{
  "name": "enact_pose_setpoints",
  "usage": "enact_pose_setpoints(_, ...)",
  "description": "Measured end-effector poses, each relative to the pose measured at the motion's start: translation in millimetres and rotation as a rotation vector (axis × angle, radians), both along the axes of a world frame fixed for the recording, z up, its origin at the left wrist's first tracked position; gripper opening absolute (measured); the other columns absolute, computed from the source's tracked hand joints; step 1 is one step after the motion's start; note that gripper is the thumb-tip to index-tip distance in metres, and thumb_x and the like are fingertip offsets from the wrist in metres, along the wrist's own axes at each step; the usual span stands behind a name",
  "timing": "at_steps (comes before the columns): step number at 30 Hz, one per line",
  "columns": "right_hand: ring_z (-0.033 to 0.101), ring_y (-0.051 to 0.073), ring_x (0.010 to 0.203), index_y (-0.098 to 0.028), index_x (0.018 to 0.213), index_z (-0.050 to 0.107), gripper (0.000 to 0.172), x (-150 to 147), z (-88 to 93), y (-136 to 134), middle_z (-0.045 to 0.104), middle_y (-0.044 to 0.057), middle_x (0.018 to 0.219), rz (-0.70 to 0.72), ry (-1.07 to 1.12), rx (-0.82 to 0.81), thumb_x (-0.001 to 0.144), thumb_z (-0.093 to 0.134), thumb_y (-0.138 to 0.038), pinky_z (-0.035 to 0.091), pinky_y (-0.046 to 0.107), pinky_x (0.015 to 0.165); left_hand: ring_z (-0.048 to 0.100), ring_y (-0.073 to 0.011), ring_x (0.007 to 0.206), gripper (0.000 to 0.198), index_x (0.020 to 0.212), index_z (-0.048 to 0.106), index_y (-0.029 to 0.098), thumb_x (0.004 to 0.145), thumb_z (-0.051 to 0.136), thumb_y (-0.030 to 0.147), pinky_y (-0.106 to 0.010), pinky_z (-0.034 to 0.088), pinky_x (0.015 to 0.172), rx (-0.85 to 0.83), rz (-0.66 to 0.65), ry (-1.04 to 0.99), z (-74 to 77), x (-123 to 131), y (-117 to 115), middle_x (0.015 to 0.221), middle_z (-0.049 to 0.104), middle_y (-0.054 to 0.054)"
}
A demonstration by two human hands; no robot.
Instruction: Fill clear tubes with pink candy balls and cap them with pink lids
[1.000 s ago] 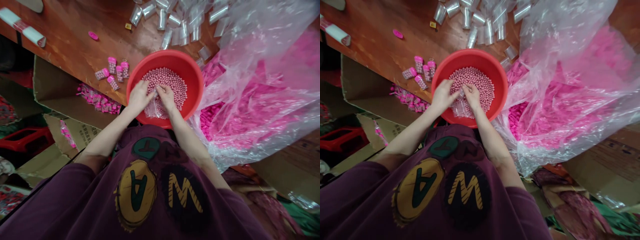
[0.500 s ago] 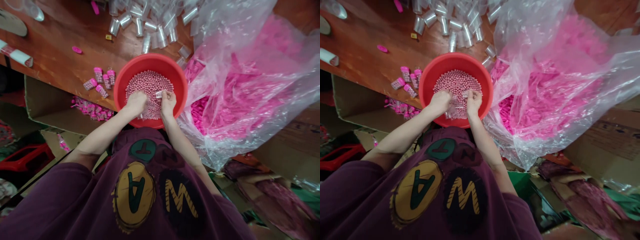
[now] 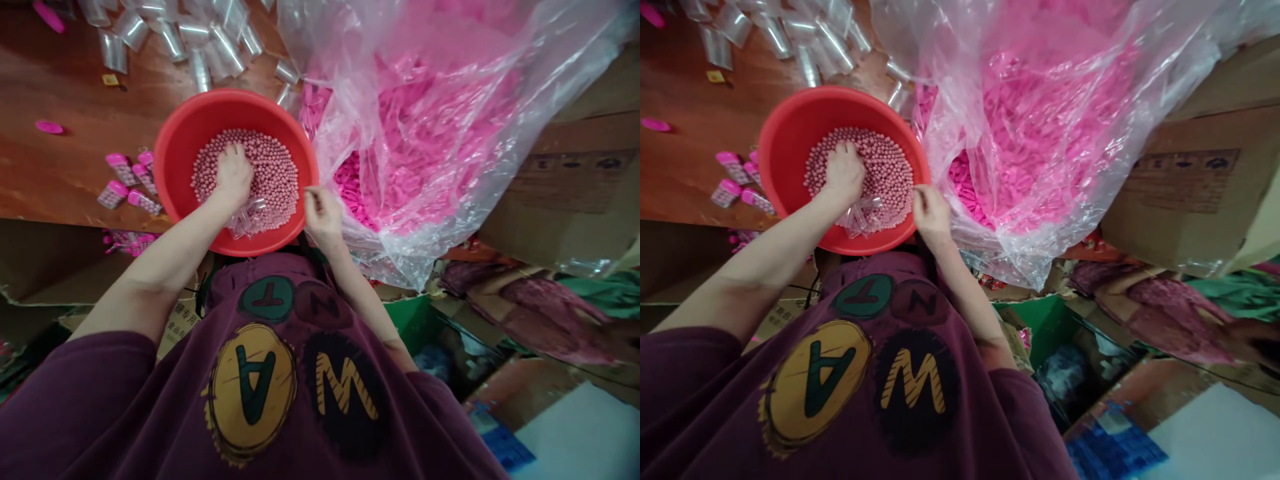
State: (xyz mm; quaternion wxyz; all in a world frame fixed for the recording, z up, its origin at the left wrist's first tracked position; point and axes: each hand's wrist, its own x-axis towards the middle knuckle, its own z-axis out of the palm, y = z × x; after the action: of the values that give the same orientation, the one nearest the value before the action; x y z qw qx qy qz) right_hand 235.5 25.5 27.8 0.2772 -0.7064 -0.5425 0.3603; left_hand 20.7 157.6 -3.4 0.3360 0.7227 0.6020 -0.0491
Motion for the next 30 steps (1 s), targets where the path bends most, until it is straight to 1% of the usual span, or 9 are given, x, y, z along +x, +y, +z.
enact_pose_setpoints(3,0.073,0.03,0.113,-0.02,0.117,0.074,0.033,62.2,-20.3,-5.5,0.078,0.016,0.117,-0.167,-0.245,-0.045,0.107,0.043,-0.027,0.059,0.055,0.11,0.047,-0.0368,0.144,0.041,0.122,0.07,0.006,0.115,0.029,0.011,-0.065,0.038,0.129,-0.033,-0.048,-0.068,-8.5,29.2,-17.3,0.141,0.062,-0.021)
enact_pose_setpoints(5,0.07,0.034,0.122,-0.016,0.119,0.075,0.034,88.4,-35.6,-7.6,0.076,0.021,0.126,-0.14,-0.391,-0.132,0.1,0.046,-0.02,0.056,0.06,0.115,0.052,-0.0364,0.143,0.034,0.123,0.071,0.009,0.112,0.039,0.01,-0.059,0.041,0.128,-0.058,-0.06,-0.094,-11.4,44.1,-28.2,0.143,0.064,-0.021)
enact_pose_setpoints(8,0.067,0.037,0.13,-0.012,0.117,0.075,0.035,103.0,-49.0,-6.0,0.074,0.024,0.131,-0.045,-0.535,-0.267,0.097,0.047,-0.01,0.054,0.065,0.117,0.055,-0.0375,0.146,0.032,0.125,0.073,0.012,0.099,0.055,0.007,-0.053,0.043,0.129,-0.057,-0.058,-0.178,-10.2,53.4,-41.2,0.147,0.065,-0.021)
enact_pose_setpoints(12,0.065,0.043,0.134,-0.01,0.111,0.075,0.025,109.9,-42.6,-0.5,0.074,0.028,0.13,0.033,-0.589,-0.272,0.099,0.054,-0.014,0.051,0.073,0.117,0.059,-0.0358,0.145,0.042,0.132,0.074,0.013,0.09,0.07,0.012,-0.051,0.041,0.132,-0.061,0.037,-0.354,3.2,42.0,-50.4,0.147,0.068,-0.019)
enact_pose_setpoints(16,0.071,0.036,0.117,-0.018,0.119,0.074,0.035,119.1,-24.2,4.0,0.078,0.018,0.117,-0.054,-0.456,0.0,0.106,0.061,-0.047,0.057,0.066,0.113,0.071,-0.0249,0.132,0.036,0.128,0.076,0.013,0.093,0.068,0.016,-0.041,0.05,0.123,-0.272,0.335,-0.745,27.4,23.0,-55.4,0.134,0.076,-0.015)
enact_pose_setpoints(19,0.074,0.025,0.091,-0.024,0.124,0.069,0.052,106.8,-11.1,13.1,0.075,0.009,0.105,-0.226,-0.183,0.184,0.105,0.059,-0.071,0.066,0.051,0.09,0.079,-0.0185,0.111,0.03,0.127,0.076,0.017,0.099,0.065,0.021,-0.031,0.061,0.1,-0.528,0.624,-1.034,47.1,15.2,-59.2,0.12,0.08,-0.01)
enact_pose_setpoints(22,0.076,0.021,0.083,-0.029,0.129,0.062,0.055,70.0,1.4,28.1,0.074,0.005,0.104,-0.305,0.168,0.252,0.101,0.063,-0.077,0.067,0.041,0.075,0.081,-0.0181,0.096,0.028,0.125,0.074,0.019,0.099,0.064,0.019,-0.028,0.062,0.083,-0.668,0.772,-1.201,61.6,14.1,-62.6,0.113,0.08,-0.009)
enact_pose_setpoints(26,0.081,0.021,0.094,-0.033,0.138,0.058,0.053,10.0,19.1,43.8,0.078,0.005,0.12,-0.164,0.541,0.165,0.101,0.069,-0.069,0.071,0.043,0.085,0.08,-0.0181,0.092,0.026,0.122,0.075,0.018,0.098,0.065,0.016,-0.029,0.062,0.083,-0.698,0.813,-1.309,69.1,16.2,-68.5,0.108,0.081,-0.009)
enact_pose_setpoints(30,0.08,0.022,0.107,-0.03,0.127,0.07,0.04,-19.4,34.8,47.2,0.081,0.005,0.123,-0.004,0.557,0.047,0.098,0.074,-0.056,0.069,0.047,0.103,0.078,-0.0181,0.094,0.024,0.12,0.077,0.02,0.099,0.066,0.018,-0.028,0.061,0.08,-0.705,0.798,-1.381,72.9,14.3,-76.6,0.114,0.081,-0.009)
